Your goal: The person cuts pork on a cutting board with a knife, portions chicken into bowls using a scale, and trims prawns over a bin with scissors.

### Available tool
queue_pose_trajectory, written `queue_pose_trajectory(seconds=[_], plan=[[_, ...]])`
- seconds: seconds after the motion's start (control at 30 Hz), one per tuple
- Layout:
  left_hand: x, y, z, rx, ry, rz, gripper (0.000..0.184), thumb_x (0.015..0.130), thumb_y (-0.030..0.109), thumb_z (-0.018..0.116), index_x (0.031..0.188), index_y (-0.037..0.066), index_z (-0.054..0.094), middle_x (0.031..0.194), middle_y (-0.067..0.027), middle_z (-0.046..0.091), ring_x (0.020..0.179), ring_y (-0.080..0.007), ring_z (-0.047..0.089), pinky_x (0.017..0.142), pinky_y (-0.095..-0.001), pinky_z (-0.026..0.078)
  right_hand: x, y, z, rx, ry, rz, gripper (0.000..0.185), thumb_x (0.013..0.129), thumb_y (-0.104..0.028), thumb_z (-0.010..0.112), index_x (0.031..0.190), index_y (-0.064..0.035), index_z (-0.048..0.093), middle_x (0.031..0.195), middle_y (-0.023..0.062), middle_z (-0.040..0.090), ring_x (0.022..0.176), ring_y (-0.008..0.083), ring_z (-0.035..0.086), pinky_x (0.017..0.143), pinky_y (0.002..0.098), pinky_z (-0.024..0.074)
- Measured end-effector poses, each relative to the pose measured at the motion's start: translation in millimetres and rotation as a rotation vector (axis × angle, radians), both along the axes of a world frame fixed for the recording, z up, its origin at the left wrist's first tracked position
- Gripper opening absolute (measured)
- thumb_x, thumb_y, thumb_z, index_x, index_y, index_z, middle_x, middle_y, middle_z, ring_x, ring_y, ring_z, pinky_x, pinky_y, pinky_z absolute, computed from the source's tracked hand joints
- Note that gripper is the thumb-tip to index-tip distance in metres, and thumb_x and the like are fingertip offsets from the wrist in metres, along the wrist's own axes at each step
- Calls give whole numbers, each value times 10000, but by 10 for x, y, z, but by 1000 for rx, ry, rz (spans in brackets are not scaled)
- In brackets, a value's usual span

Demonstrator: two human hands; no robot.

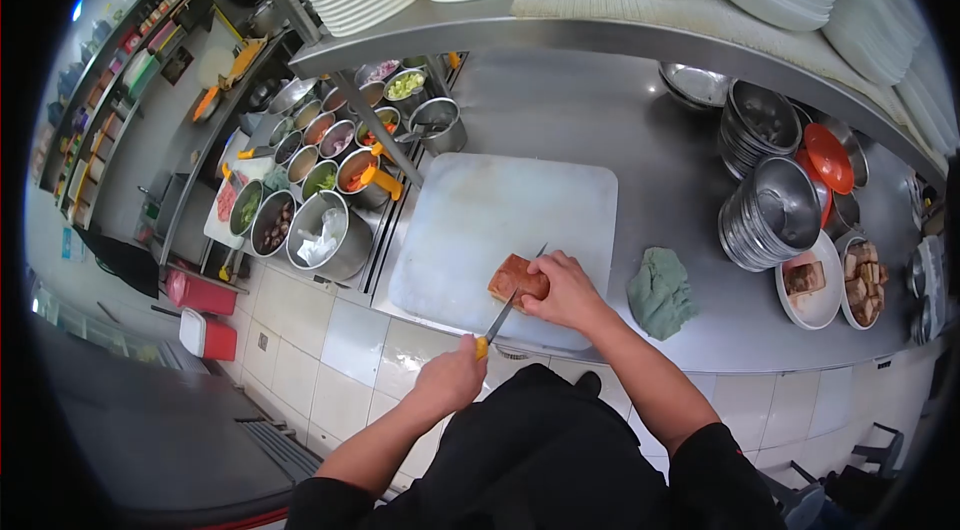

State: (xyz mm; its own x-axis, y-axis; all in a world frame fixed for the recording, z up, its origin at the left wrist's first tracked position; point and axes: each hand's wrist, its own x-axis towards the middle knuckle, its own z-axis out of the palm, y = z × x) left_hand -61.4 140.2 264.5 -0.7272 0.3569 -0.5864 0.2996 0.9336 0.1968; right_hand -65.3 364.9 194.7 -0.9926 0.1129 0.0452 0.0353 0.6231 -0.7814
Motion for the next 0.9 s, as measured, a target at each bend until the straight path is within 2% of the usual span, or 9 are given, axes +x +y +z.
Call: queue_pose_trajectory(seconds=[0.17, 0.23, 0.3, 0.4, 0.53, 0.73, 0.83, 0.9], plan=[[-17, -76, -67, 38, 44, -9, 387, 968, 352, 472, 1106, -6, 425, 839, -297, 652, 821, -488, 629, 755, -564, 482, -5, -24, 27, -2, 16, 10, 474, 682, -259, 762, 1077, -62, 590, 1070, 146, 560, 1052, 347, 537, 921, 407, 468], [-31, -106, 219, 30, 61, -24, 382, 969, 351, 471, 1105, -4, 427, 833, -297, 651, 822, -483, 629, 748, -562, 481, 36, -16, 5, -26, 38, -27, 471, 684, -256, 762, 1071, -58, 582, 1082, 153, 543, 1052, 344, 537, 920, 405, 469], [5, -108, 722, 25, 81, -14, 365, 976, 341, 461, 1091, -5, 443, 835, -284, 658, 833, -466, 638, 753, -554, 483, 73, 29, 21, -52, 83, -76, 454, 689, -246, 755, 1057, -53, 575, 1087, 160, 524, 1052, 343, 536, 916, 404, 470], [-72, 45, 954, 14, -2, -39, 366, 976, 339, 458, 1090, -9, 443, 846, -280, 658, 837, -465, 632, 769, -554, 474, 102, 54, 72, -81, 84, -86, 419, 693, -221, 735, 1033, -46, 566, 1088, 165, 505, 1050, 339, 535, 910, 402, 473], [-106, 161, 879, -58, -46, -58, 372, 982, 344, 439, 1092, -11, 447, 866, -272, 660, 851, -460, 629, 777, -534, 477, 60, 83, 12, -39, 98, -41, 394, 697, -178, 703, 1044, -52, 566, 1090, 165, 512, 1023, 355, 533, 892, 418, 470], [-84, 135, 921, -133, -107, -83, 369, 975, 345, 449, 1111, 2, 446, 871, -268, 658, 884, -465, 625, 788, -530, 479, 47, 79, -80, -80, 161, -40, 339, 665, -172, 703, 944, -39, 564, 1018, 130, 541, 974, 324, 554, 860, 395, 474], [-219, 432, 481, -25, -24, -90, 373, 975, 344, 447, 1122, 2, 437, 890, -267, 662, 894, -462, 630, 792, -525, 485, 60, 76, -50, -46, 165, -32, 332, 667, -179, 713, 934, -37, 577, 1003, 125, 549, 963, 317, 561, 854, 389, 482], [-242, 566, 455, 3, -23, -54, 373, 978, 333, 428, 1120, -12, 437, 902, -274, 664, 894, -458, 635, 802, -525, 488, 64, 82, -103, -78, 159, -34, 339, 670, -177, 727, 954, -48, 593, 1015, 135, 553, 983, 335, 547, 868, 403, 480]])
